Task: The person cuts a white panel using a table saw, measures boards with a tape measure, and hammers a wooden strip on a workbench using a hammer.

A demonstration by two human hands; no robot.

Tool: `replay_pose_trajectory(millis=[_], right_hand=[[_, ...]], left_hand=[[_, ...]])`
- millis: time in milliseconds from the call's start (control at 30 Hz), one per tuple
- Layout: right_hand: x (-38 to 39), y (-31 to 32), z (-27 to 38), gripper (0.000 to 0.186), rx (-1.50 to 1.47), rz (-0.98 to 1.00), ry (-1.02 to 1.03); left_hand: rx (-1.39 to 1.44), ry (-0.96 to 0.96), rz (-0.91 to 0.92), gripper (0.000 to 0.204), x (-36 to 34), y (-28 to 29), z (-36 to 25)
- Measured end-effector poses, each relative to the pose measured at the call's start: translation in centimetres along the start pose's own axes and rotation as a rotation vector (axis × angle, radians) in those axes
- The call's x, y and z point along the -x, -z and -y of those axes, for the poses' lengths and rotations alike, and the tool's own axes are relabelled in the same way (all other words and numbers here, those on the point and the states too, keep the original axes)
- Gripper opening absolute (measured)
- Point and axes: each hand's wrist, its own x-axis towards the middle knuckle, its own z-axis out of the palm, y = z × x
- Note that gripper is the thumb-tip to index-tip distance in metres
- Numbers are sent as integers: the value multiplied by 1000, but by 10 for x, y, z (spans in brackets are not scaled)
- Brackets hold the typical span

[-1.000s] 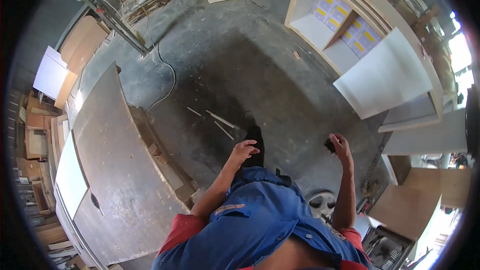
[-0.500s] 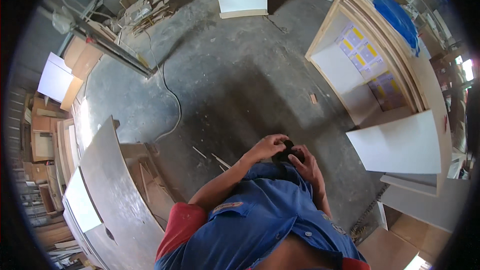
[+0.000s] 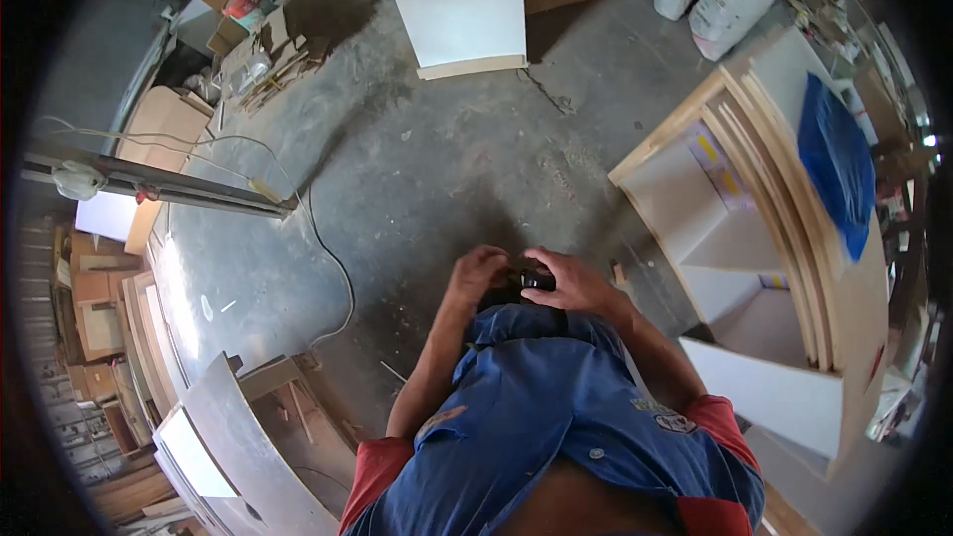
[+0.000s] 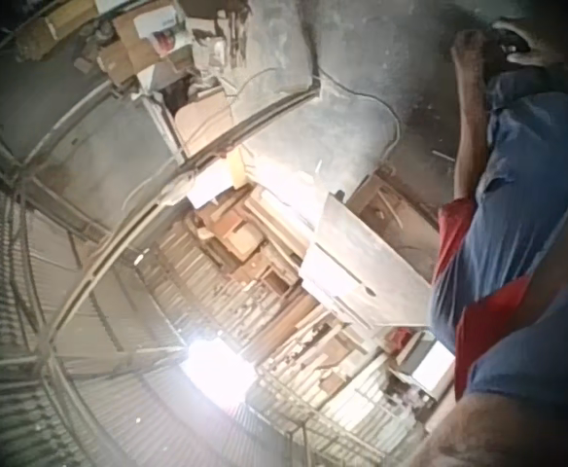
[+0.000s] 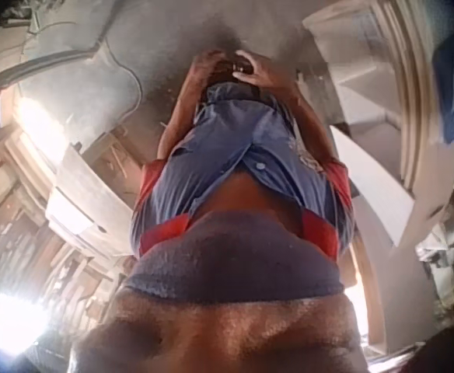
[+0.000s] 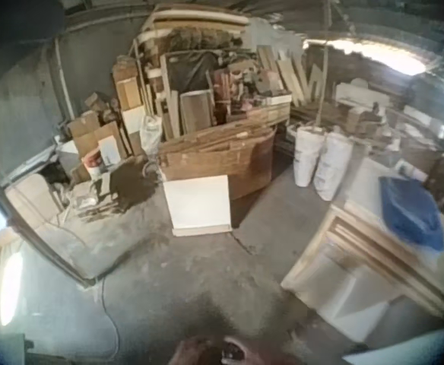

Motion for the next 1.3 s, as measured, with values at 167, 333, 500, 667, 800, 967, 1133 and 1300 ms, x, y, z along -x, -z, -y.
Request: replay_pose_trajectory(millis=[167,333,500,667,800,967,1133,1300], right_hand=[[-107,77,-55,50,178,153,87],[-192,135,-128,43,412,143,-213],[-267,180,-135,37,292,76,-323],[-353,223,-155,34,169,-162,-385],[-447,263,-179,31,248,-261,-282],[-595,314,-230,28,313,-248,-146],[-757,358,-291,35,414,-128,-126],[-885,387,-294,41,491,47,-225]], left_hand=[[323,-242,-541,12,-92,99,-63],[653,-244,-780,16,-205,234,-91],[719,-89,-656,15,-337,234,-173],[570,-125,-623,29,-442,211,-253],[-89,-247,-417,32,-509,224,-250],[-405,-105,-494,38,-523,252,-149],[524,406,-1082,29,-458,202,-67],[806,603,-1137,21,-405,91,-42]])
